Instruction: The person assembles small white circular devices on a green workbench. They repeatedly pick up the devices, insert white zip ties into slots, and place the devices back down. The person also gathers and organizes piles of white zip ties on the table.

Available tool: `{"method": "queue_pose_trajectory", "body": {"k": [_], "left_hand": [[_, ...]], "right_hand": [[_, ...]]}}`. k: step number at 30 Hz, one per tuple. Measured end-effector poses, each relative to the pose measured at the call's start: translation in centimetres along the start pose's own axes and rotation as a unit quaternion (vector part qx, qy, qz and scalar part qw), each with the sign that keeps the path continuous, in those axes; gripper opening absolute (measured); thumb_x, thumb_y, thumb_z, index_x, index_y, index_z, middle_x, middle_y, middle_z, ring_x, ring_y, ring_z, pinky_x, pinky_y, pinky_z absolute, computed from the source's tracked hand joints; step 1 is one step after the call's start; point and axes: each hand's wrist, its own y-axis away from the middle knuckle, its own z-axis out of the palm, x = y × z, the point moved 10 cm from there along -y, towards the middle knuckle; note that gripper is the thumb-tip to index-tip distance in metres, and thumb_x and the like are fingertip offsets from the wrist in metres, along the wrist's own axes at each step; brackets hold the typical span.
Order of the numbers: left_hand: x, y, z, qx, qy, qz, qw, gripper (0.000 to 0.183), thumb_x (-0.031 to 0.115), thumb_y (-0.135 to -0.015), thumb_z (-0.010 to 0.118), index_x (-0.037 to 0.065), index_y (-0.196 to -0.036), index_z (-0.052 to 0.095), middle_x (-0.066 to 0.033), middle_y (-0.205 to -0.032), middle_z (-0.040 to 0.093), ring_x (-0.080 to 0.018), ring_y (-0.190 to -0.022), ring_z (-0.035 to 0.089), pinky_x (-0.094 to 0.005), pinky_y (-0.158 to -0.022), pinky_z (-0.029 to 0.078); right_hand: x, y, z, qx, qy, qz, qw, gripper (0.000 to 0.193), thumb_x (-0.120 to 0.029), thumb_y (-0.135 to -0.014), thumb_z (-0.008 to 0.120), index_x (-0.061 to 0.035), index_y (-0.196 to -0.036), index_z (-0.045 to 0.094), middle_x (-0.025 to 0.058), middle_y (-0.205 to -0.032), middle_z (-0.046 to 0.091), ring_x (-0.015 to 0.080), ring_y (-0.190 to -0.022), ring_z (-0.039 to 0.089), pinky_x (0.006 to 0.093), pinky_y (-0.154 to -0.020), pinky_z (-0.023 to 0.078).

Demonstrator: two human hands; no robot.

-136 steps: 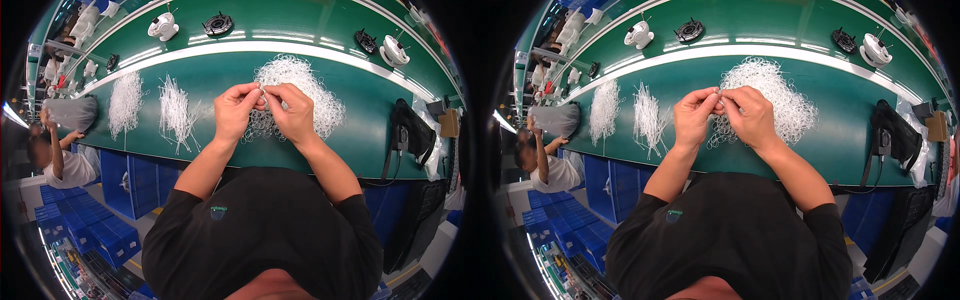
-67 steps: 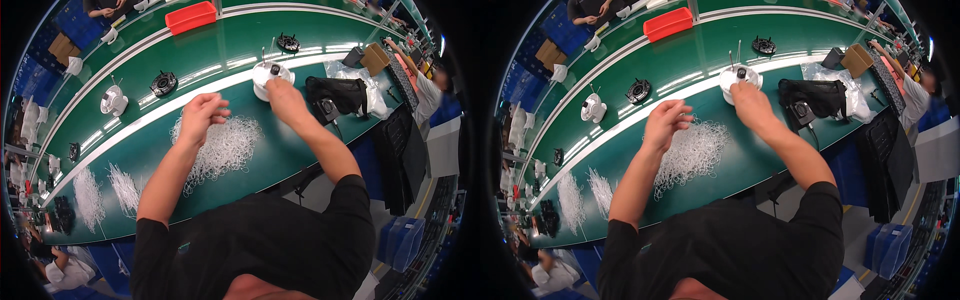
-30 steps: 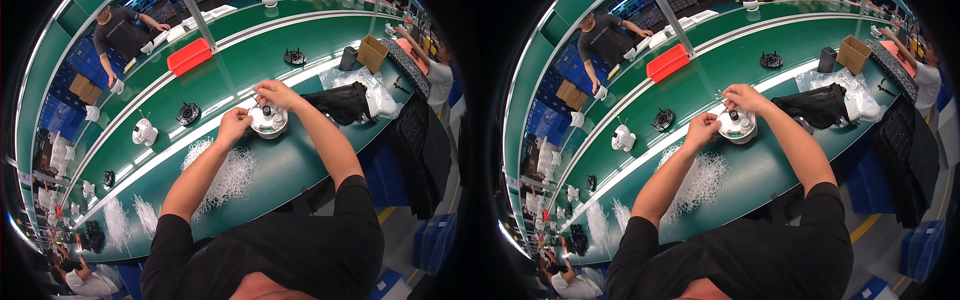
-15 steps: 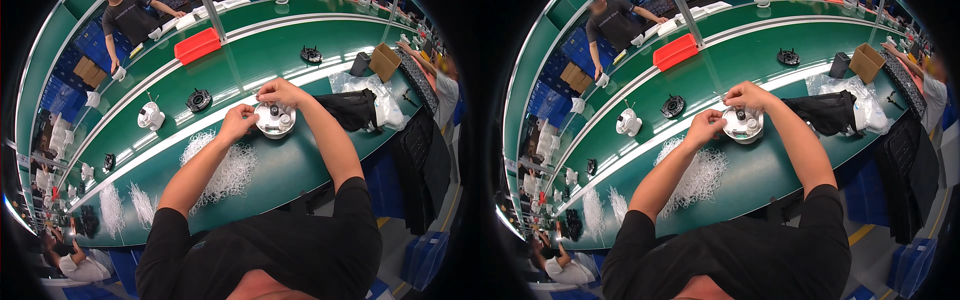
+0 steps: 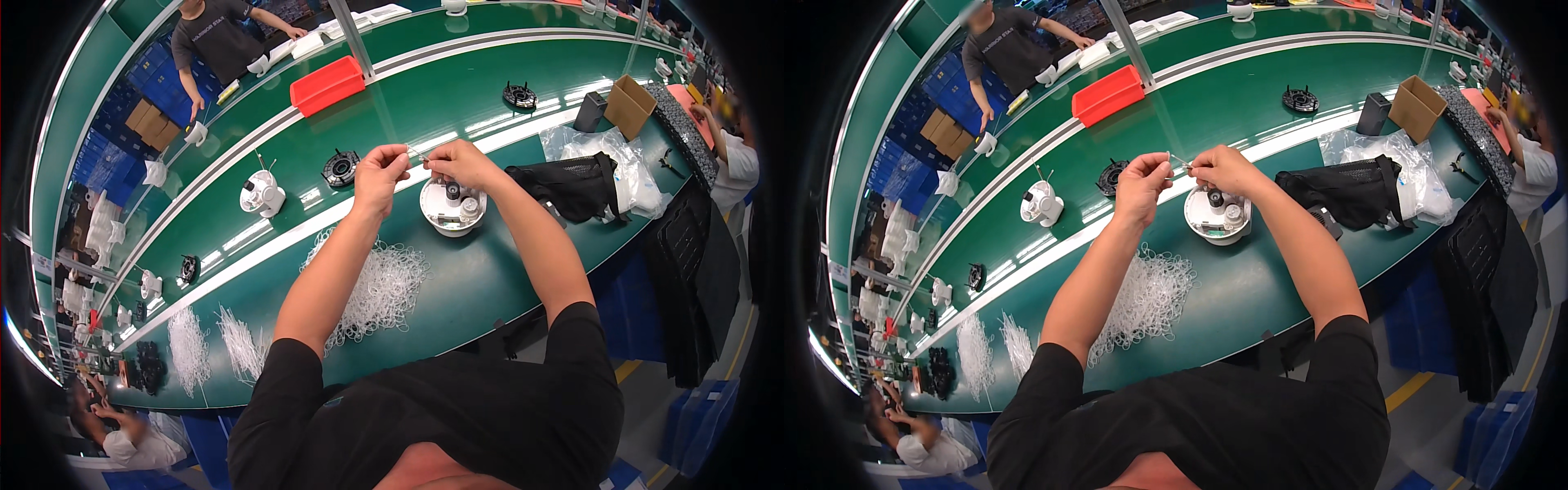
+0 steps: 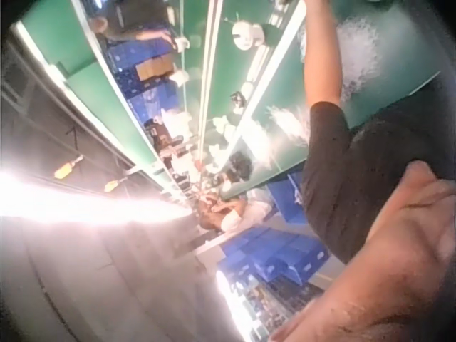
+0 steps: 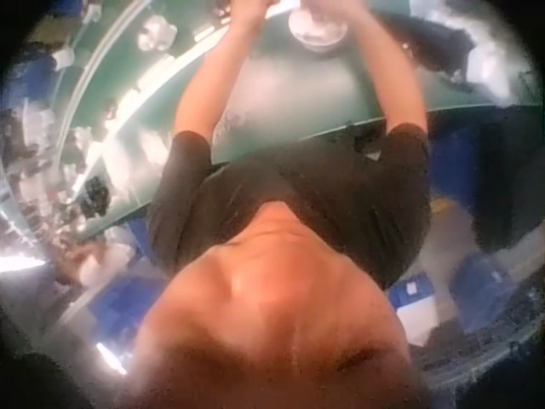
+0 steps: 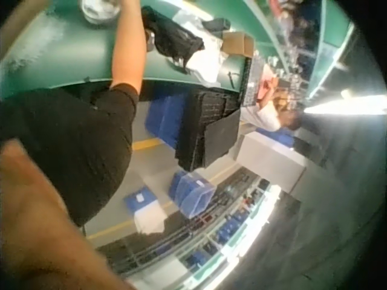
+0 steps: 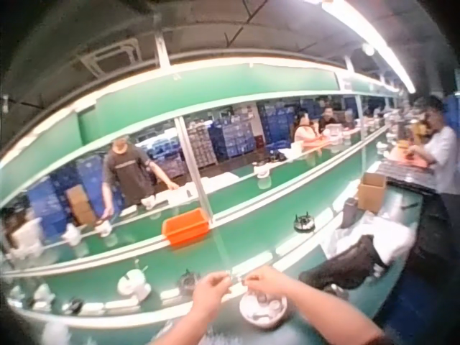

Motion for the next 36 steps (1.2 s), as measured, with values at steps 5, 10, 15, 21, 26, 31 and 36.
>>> {"method": "queue_pose_trajectory", "body": {"k": [5,10,15,21,26,31,36], "left_hand": [[-0.2,0.0,1.2,-0.017,-0.036,0.009,0.999,0.019,0.003,-0.089,0.071,-0.004,-0.106,0.065,-0.0054,-0.089,0.067,-0.0119,-0.077,0.065,-0.0250,-0.066,0.054],[-1.1,0.0,1.5,-0.022,-0.123,-0.017,0.992,0.018,0.003,-0.089,0.071,-0.004,-0.104,0.067,-0.0059,-0.086,0.069,-0.0109,-0.070,0.063,-0.0237,-0.061,0.052],[-1.8,0.1,2.1,-0.045,-0.205,-0.028,0.977,0.011,0.007,-0.089,0.072,-0.003,-0.094,0.070,-0.0039,-0.080,0.068,-0.0095,-0.066,0.060,-0.0238,-0.058,0.049],[-0.8,0.7,3.3,-0.059,-0.373,0.049,0.924,0.017,0.013,-0.087,0.074,-0.003,-0.088,0.070,-0.0055,-0.077,0.070,-0.0111,-0.064,0.059,-0.0276,-0.059,0.049],[0.3,2.5,6.0,-0.094,-0.535,0.178,0.821,0.013,0.013,-0.085,0.070,0.000,-0.088,0.069,-0.0144,-0.086,0.068,-0.0275,-0.077,0.066,-0.0385,-0.071,0.052],[0.7,3.3,6.7,-0.086,-0.574,0.189,0.792,0.011,0.012,-0.083,0.069,0.001,-0.086,0.069,-0.0165,-0.091,0.065,-0.0356,-0.085,0.065,-0.0441,-0.077,0.051],[0.3,3.3,6.4,-0.077,-0.562,0.192,0.801,0.012,0.012,-0.082,0.071,0.001,-0.083,0.069,-0.0163,-0.091,0.065,-0.0360,-0.085,0.064,-0.0446,-0.076,0.051]], "right_hand": [[-0.5,0.2,0.0,0.006,0.012,-0.011,1.000,0.018,-0.017,-0.090,0.067,-0.0013,-0.094,0.074,0.0043,-0.074,0.069,0.0096,-0.063,0.059,0.0280,-0.061,0.049],[-0.1,0.3,-0.3,0.004,-0.001,-0.023,1.000,0.018,-0.017,-0.091,0.066,-0.0010,-0.094,0.073,0.0040,-0.074,0.069,0.0099,-0.065,0.059,0.0277,-0.062,0.049],[0.4,0.2,-0.1,-0.027,-0.068,-0.028,0.997,0.018,-0.014,-0.093,0.066,0.0015,-0.100,0.070,0.0035,-0.078,0.067,0.0096,-0.070,0.060,0.0261,-0.066,0.050],[0.4,0.6,-0.6,-0.032,-0.097,-0.045,0.994,0.019,-0.014,-0.092,0.068,0.0024,-0.102,0.069,0.0020,-0.088,0.068,0.0087,-0.076,0.059,0.0261,-0.071,0.050],[3.2,0.1,-2.6,0.050,-0.143,-0.012,0.988,0.019,-0.019,-0.097,0.062,-0.0023,-0.103,0.067,0.0005,-0.097,0.068,0.0074,-0.082,0.059,0.0244,-0.076,0.049],[5.3,1.2,-2.5,0.030,-0.269,0.053,0.961,0.020,-0.021,-0.099,0.058,-0.0039,-0.106,0.065,-0.0030,-0.086,0.062,0.0058,-0.072,0.048,0.0240,-0.069,0.044],[1.4,2.2,-0.8,-0.050,0.010,-0.041,0.998,0.012,-0.013,-0.091,0.065,-0.0056,-0.100,0.068,-0.0051,-0.072,0.053,0.0043,-0.066,0.046,0.0236,-0.057,0.039]]}}
